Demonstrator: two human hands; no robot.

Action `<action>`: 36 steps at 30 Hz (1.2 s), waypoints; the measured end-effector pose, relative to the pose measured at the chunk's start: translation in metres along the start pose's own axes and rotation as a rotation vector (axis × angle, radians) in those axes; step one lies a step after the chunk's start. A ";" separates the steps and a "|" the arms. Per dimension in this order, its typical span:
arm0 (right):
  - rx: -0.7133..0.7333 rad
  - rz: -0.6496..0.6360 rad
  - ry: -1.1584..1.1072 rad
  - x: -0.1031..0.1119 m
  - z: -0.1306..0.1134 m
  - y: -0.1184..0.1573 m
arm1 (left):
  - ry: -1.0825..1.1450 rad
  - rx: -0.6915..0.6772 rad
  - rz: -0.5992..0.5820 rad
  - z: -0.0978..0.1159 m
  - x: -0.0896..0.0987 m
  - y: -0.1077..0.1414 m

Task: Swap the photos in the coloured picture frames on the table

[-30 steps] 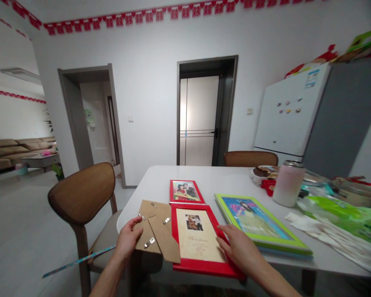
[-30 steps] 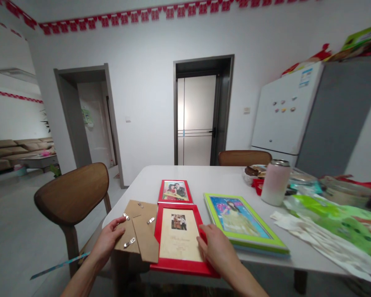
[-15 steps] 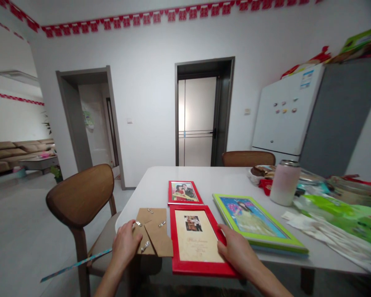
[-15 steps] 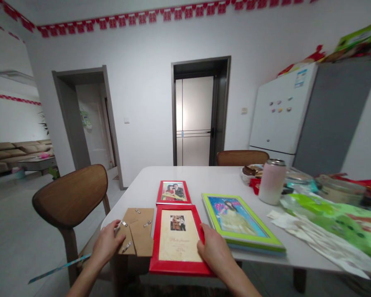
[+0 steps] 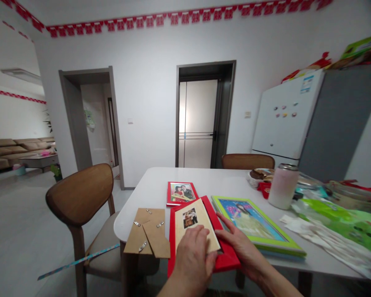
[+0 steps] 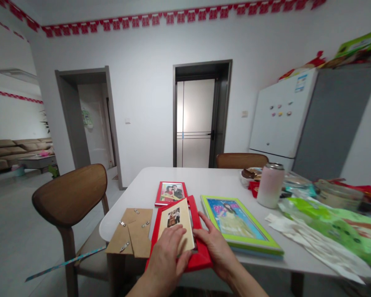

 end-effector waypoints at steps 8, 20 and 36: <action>0.066 -0.006 0.450 0.012 0.007 -0.018 | 0.115 0.062 0.346 -0.024 0.037 -0.007; 0.271 -0.256 1.535 0.033 0.029 -0.027 | 0.572 0.579 0.288 -0.122 0.040 0.022; 0.409 -0.229 1.569 0.013 0.025 -0.019 | -0.368 0.514 0.156 -0.094 0.059 0.029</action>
Point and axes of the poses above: each hand's wrist, its own y-axis away from the middle knuckle, its own x-axis out of the back of the hand, z = x × y, the point moved 1 cm from there along -y, towards the middle knuckle, and after that the axes turned 13 degrees about x, right-handed, at the moved point
